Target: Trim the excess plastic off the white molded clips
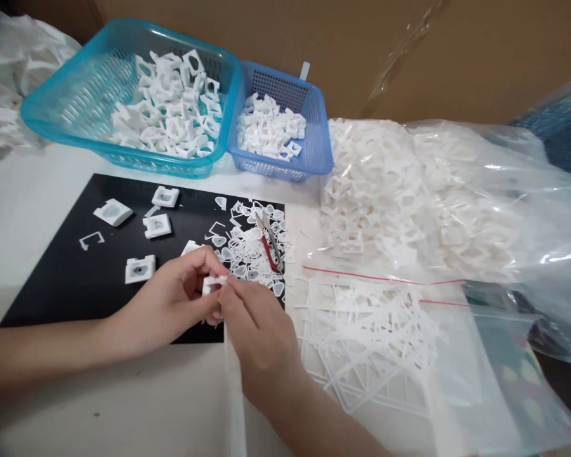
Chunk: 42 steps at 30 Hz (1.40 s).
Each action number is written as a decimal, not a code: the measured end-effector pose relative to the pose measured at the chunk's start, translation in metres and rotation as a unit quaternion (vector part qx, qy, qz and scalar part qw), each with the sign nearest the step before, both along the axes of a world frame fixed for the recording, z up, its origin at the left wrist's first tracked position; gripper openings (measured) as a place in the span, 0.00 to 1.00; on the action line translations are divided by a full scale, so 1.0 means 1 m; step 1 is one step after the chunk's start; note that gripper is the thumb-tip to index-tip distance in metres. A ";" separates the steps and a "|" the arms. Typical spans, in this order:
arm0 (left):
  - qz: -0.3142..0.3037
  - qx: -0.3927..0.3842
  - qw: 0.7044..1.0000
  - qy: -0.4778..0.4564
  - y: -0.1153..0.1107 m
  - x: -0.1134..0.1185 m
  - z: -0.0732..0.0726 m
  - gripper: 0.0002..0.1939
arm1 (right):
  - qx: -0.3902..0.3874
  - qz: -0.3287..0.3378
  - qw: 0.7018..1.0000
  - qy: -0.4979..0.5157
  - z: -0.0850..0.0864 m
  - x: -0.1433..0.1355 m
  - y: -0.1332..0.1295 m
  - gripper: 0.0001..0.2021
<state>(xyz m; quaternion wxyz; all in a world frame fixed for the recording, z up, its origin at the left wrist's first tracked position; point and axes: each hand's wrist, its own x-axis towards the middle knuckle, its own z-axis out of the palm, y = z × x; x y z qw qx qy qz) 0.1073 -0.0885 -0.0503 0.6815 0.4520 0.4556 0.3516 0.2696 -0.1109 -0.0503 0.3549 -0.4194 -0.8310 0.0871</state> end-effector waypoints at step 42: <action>-0.105 -0.132 0.949 -0.266 0.015 -0.019 0.016 0.15 | -0.113 -0.176 0.974 0.092 0.011 0.026 0.025 0.04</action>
